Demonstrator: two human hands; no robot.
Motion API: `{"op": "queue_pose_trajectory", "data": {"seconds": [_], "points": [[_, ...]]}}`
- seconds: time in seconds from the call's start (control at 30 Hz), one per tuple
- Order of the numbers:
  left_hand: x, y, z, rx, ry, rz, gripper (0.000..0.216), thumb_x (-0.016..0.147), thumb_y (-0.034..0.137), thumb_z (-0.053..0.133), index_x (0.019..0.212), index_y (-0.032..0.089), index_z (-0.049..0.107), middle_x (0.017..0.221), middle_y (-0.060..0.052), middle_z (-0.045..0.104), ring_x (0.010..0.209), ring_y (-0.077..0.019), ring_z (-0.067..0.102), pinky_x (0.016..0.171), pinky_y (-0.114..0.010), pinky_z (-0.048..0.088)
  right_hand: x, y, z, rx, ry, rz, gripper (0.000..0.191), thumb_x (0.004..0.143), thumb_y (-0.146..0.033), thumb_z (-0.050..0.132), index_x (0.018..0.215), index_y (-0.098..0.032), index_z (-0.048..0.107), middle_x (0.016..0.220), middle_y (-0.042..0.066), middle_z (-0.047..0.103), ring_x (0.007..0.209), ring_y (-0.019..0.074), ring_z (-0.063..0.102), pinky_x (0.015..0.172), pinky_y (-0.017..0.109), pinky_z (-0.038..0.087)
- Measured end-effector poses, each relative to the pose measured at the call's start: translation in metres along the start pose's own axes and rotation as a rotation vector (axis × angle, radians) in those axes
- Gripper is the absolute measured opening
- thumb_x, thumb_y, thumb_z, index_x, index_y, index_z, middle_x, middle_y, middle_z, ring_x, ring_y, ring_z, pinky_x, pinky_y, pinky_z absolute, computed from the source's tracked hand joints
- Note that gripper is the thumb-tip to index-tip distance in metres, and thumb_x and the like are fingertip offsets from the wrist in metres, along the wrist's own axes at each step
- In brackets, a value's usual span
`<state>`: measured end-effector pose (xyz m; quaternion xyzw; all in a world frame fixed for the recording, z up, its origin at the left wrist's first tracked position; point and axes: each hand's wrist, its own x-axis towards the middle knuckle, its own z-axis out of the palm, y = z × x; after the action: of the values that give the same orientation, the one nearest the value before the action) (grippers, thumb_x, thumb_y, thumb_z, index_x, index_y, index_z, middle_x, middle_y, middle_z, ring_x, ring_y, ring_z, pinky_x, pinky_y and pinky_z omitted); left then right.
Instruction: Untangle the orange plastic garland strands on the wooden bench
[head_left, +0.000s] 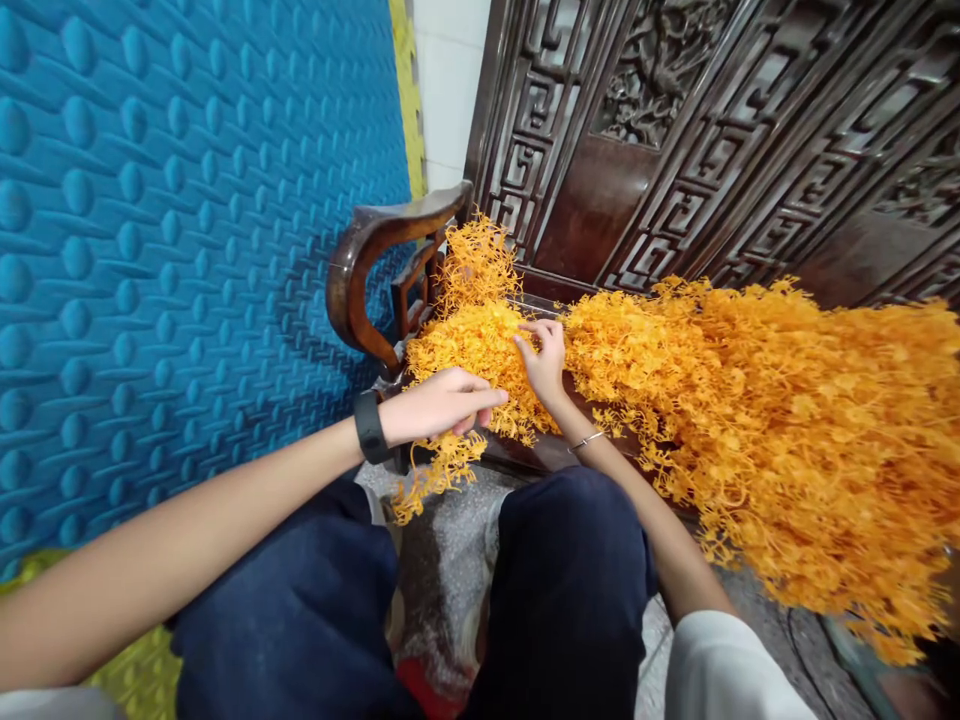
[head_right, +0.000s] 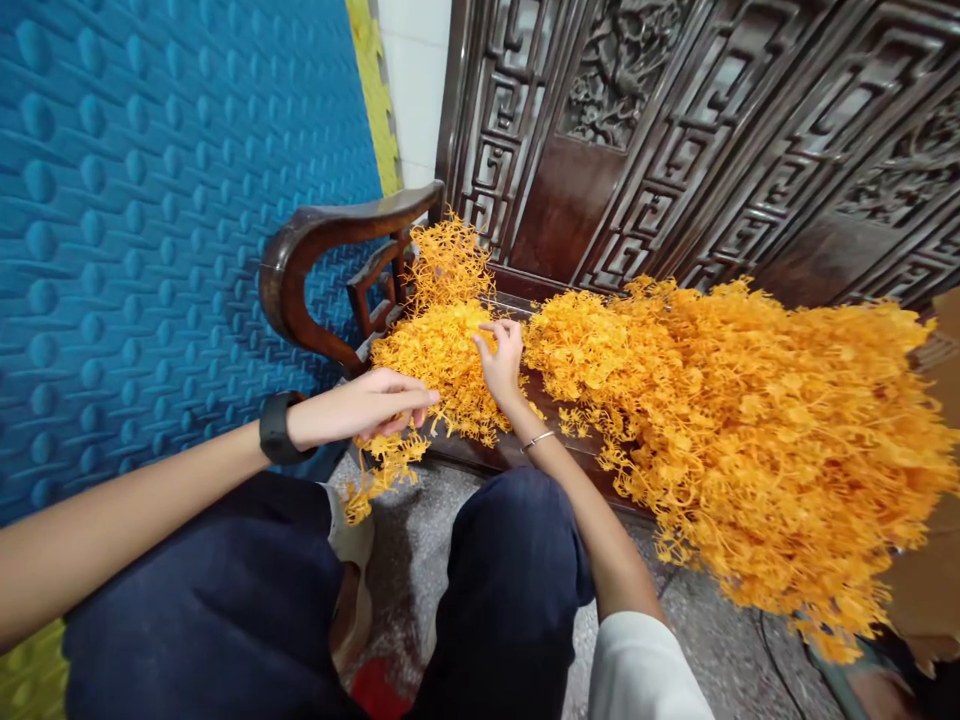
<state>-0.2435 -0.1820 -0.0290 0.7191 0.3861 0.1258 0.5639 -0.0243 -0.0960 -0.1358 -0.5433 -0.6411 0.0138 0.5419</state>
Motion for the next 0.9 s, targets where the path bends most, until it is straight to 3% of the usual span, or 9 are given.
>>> {"op": "queue_pose_trajectory", "data": {"seconds": [0.13, 0.4, 0.53, 0.67, 0.77, 0.9], "points": [[0.002, -0.002, -0.005, -0.056, 0.038, -0.005, 0.033, 0.090, 0.038, 0.047, 0.066, 0.017, 0.052, 0.042, 0.007, 0.042, 0.029, -0.0038, 0.032, 0.033, -0.018, 0.024, 0.000, 0.005, 0.004, -0.010, -0.013, 0.051, 0.030, 0.077, -0.031, 0.059, 0.104, -0.016, 0.059, 0.101, 0.009, 0.051, 0.088, 0.0195, 0.051, 0.086, 0.036, 0.044], [0.001, 0.005, -0.006, -0.253, 0.127, 0.008, 0.036, 0.095, 0.035, 0.037, 0.069, 0.015, 0.052, 0.040, 0.007, 0.042, 0.027, -0.0034, 0.031, 0.031, -0.017, 0.024, 0.003, -0.011, -0.004, 0.012, 0.044, 0.007, 0.022, 0.076, -0.023, 0.057, 0.098, -0.017, 0.057, 0.101, 0.010, 0.056, 0.090, 0.0198, 0.053, 0.085, 0.036, 0.045], [0.001, 0.003, -0.007, -0.287, 0.127, 0.033, 0.036, 0.096, 0.036, 0.036, 0.072, 0.014, 0.053, 0.041, 0.007, 0.042, 0.027, -0.0031, 0.030, 0.031, -0.016, 0.023, 0.013, -0.034, -0.027, 0.003, 0.104, -0.068, 0.012, 0.081, -0.022, 0.053, 0.091, -0.020, 0.058, 0.097, 0.007, 0.058, 0.091, 0.0183, 0.055, 0.083, 0.035, 0.046], [0.000, 0.002, -0.008, -0.340, 0.156, 0.047, 0.030, 0.095, 0.032, 0.035, 0.078, 0.015, 0.052, 0.042, 0.007, 0.043, 0.026, -0.0027, 0.029, 0.031, -0.016, 0.021, 0.018, -0.080, -0.059, 0.096, 0.113, -0.168, 0.007, 0.085, -0.022, 0.053, 0.084, -0.019, 0.059, 0.085, 0.003, 0.060, 0.081, 0.0152, 0.057, 0.076, 0.032, 0.046], [-0.001, 0.001, -0.009, -0.425, 0.210, 0.088, 0.025, 0.094, 0.032, 0.037, 0.081, 0.016, 0.050, 0.045, 0.006, 0.045, 0.025, -0.0035, 0.030, 0.030, -0.017, 0.023, 0.011, -0.123, -0.074, 0.181, 0.008, -0.241, 0.008, 0.086, -0.026, 0.055, 0.090, -0.021, 0.060, 0.086, 0.002, 0.061, 0.080, 0.0138, 0.057, 0.074, 0.031, 0.047], [-0.006, 0.001, -0.011, -0.503, 0.290, 0.219, 0.023, 0.092, 0.033, 0.040, 0.078, 0.017, 0.048, 0.046, 0.006, 0.045, 0.027, -0.0046, 0.031, 0.031, -0.018, 0.027, -0.008, -0.160, -0.075, 0.271, -0.298, -0.221, 0.013, 0.086, -0.030, 0.057, 0.094, -0.021, 0.060, 0.085, 0.001, 0.062, 0.074, 0.0119, 0.057, 0.069, 0.029, 0.047]]}}
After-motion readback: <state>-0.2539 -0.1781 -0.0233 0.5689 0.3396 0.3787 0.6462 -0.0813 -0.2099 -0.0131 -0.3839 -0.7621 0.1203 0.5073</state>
